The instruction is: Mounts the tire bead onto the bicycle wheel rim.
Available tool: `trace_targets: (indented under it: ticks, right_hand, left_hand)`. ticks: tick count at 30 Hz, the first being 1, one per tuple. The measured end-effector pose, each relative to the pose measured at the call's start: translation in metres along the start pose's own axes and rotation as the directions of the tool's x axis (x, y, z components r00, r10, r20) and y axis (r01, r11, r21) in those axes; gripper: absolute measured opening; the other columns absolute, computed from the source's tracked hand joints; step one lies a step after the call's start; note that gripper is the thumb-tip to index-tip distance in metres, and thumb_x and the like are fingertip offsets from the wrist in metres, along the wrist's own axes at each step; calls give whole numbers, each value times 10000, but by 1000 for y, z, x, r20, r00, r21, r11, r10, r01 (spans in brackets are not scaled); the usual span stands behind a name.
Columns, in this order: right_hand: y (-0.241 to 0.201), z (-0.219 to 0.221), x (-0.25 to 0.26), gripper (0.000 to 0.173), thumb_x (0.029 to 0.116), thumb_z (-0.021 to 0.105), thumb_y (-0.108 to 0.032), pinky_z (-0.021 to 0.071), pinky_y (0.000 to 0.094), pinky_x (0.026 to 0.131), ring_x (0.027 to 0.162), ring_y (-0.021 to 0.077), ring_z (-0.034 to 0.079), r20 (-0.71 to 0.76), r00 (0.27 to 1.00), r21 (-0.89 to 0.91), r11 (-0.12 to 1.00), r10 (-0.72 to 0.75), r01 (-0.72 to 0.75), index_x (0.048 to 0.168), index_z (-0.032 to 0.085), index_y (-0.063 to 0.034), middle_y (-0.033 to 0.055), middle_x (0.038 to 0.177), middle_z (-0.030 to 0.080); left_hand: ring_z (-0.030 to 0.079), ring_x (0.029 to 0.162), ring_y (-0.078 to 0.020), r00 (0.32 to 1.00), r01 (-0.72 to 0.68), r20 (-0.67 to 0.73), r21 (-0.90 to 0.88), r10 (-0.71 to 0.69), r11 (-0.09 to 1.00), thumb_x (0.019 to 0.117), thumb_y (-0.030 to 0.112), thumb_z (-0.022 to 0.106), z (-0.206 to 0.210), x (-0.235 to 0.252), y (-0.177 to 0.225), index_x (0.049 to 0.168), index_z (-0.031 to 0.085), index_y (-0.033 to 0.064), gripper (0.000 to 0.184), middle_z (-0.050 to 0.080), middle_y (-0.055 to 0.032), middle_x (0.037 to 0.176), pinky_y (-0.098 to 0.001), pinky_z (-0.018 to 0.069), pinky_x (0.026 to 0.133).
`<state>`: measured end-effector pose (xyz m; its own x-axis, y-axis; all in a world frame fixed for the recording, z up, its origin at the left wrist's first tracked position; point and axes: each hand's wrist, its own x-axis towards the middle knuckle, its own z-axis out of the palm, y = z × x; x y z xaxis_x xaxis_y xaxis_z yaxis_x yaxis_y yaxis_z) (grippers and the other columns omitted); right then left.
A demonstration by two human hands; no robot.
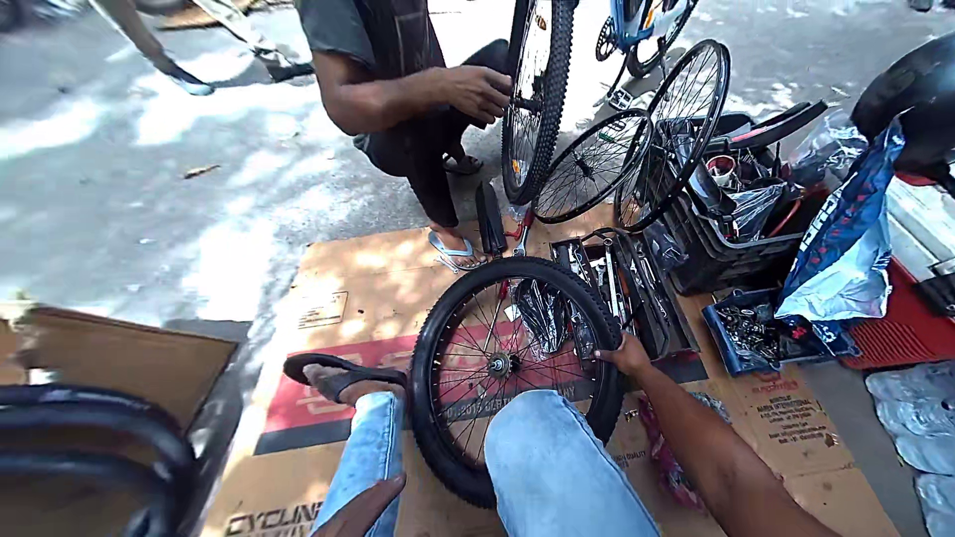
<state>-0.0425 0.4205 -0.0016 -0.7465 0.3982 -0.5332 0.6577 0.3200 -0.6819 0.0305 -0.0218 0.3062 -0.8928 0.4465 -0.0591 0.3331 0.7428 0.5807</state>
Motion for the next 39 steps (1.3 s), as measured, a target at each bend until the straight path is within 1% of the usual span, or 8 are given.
trace_targets:
  ticks: [4,9,18,23,29,33,36,39]
  right_hand:
    - [6,4,2,699,738,934,-405,566,595,904,1016,342,709,-14,1000,-26,999,-23,23,1275,637,-71,182,1098,726]
    - [6,-1,2,708,732,931,-419,551,549,971,1069,305,695,45,999,-26,1000,-10,11,1274,640,-68,165,1131,716]
    - [3,-11,8,790,809,815,-570,519,507,1061,1181,243,668,129,989,-133,987,-70,87,1397,572,-103,119,1236,701]
    - [1,-21,19,727,814,825,-526,508,433,1082,1194,177,652,250,963,-87,988,-100,125,1349,604,-88,94,1242,697]
    - [-5,-19,26,673,803,834,-547,546,458,1014,1107,177,686,270,962,-123,992,29,4,1287,634,-123,74,1152,719]
    - [-11,-21,19,698,814,836,-524,520,451,1052,1164,194,663,252,967,-127,992,32,0,1332,610,-113,94,1209,701]
    - [-10,-21,19,651,833,807,-561,536,485,1012,1116,202,682,257,965,-192,981,45,6,1292,632,-134,80,1151,718]
    - [-8,-20,20,680,809,772,-652,546,534,967,1072,234,693,240,968,-291,957,74,-1,1245,652,-144,75,1096,724]
  left_hand:
    - [574,1291,-388,992,-124,39,190,119,974,983,429,657,-18,61,26,1391,574,-5,602,614,-246,1362,-559,445,1096]
    - [594,1291,-296,960,-276,47,326,276,904,952,645,487,48,187,-2,1386,622,147,674,636,-80,1377,-557,482,1063]
    - [231,1561,-339,861,-398,479,428,169,812,835,848,523,205,408,-34,1640,256,161,1091,271,-155,1679,-608,171,1249]
    - [107,1584,-387,832,-488,481,396,277,777,666,1017,430,276,432,-49,1622,328,274,1215,164,-208,1701,-622,93,1257]
    - [-2,1590,-380,881,-351,444,375,166,858,685,943,574,304,449,-47,1589,349,332,1114,99,-149,1721,-674,40,1230]
    - [-5,1568,-470,981,111,150,72,-121,991,602,615,923,312,408,-34,1642,150,65,1408,-24,-218,1716,-715,94,1207]
    - [243,1484,-539,814,581,41,-19,-580,814,447,615,993,318,391,-14,1641,-1,64,1648,88,-319,1662,-672,361,1113]
    - [365,1414,-513,710,704,47,-52,-702,708,585,658,923,324,369,7,1563,350,30,1296,317,-326,1569,-642,404,1079]
